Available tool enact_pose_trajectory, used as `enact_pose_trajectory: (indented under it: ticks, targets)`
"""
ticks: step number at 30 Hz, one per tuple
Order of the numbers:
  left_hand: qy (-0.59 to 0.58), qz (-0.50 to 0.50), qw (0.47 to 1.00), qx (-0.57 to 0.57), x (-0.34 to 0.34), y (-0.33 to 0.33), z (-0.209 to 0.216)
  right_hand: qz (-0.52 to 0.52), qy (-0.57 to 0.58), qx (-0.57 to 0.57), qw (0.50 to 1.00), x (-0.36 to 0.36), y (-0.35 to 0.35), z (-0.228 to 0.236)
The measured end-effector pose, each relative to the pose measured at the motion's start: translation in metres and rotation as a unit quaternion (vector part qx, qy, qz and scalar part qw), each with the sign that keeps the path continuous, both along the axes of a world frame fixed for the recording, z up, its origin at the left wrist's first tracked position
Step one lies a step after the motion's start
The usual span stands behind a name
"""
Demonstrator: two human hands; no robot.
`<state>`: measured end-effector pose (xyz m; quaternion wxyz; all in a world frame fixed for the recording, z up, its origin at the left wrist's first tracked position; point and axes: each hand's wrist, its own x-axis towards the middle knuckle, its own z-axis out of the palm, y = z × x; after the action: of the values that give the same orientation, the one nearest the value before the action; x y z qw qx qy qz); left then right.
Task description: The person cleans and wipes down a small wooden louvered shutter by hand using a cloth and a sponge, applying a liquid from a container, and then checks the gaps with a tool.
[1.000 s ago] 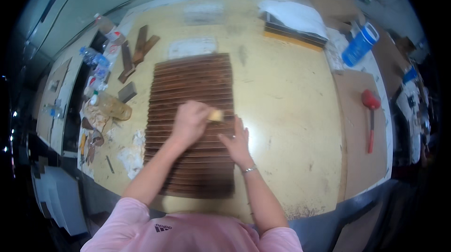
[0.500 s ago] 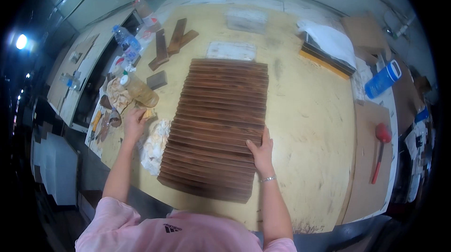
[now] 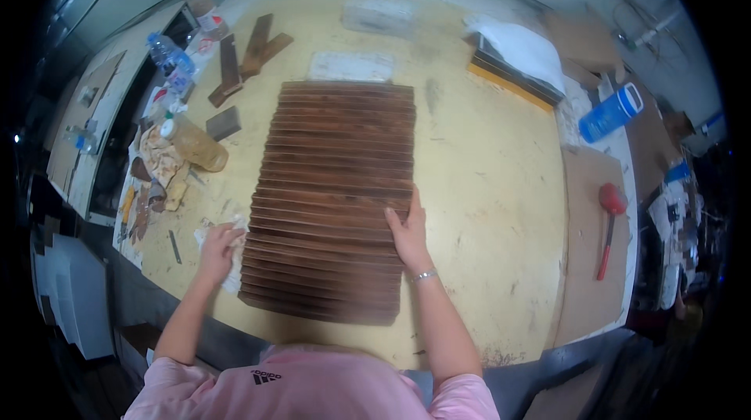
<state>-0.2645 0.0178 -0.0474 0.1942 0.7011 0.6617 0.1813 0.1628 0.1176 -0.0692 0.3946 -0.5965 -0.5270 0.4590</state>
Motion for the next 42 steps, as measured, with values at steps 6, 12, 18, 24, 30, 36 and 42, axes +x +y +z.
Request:
enact_pose_trajectory:
  ticks: [6, 12, 18, 24, 30, 36, 42]
  targets:
    - [-0.121, 0.016, 0.989, 0.082, 0.062, 0.094, 0.052, 0.006, -0.047, 0.019, 0.999, 0.002, -0.001, 0.004]
    - [-0.134, -0.208, 0.956, 0.157, 0.255, 0.149, -0.018, 0.005, -0.087, 0.015, 0.996, -0.002, 0.001, -0.008]
    - [-0.051, -0.265, 0.954, 0.130, 0.233, 0.153, 0.006, 0.004, -0.101, 0.016, 0.995, 0.003, 0.002, -0.010]
    - [0.114, -0.142, 0.970, 0.160, 0.182, 0.133, 0.009, 0.022, -0.081, -0.002, 0.996, 0.001, 0.000, -0.005]
    - [0.047, -0.245, 0.957, 0.145, 0.263, 0.147, 0.016, 0.007, -0.098, 0.023, 0.995, 0.001, 0.002, -0.012]
    - [0.117, -0.133, 0.980, 0.093, 0.177, 0.124, 0.025, 0.009, -0.097, 0.022, 0.995, 0.004, 0.003, -0.012]
    - [-0.015, -0.293, 0.948, 0.126, 0.280, 0.150, 0.005, 0.024, -0.077, 0.013, 0.997, 0.004, 0.003, -0.001]
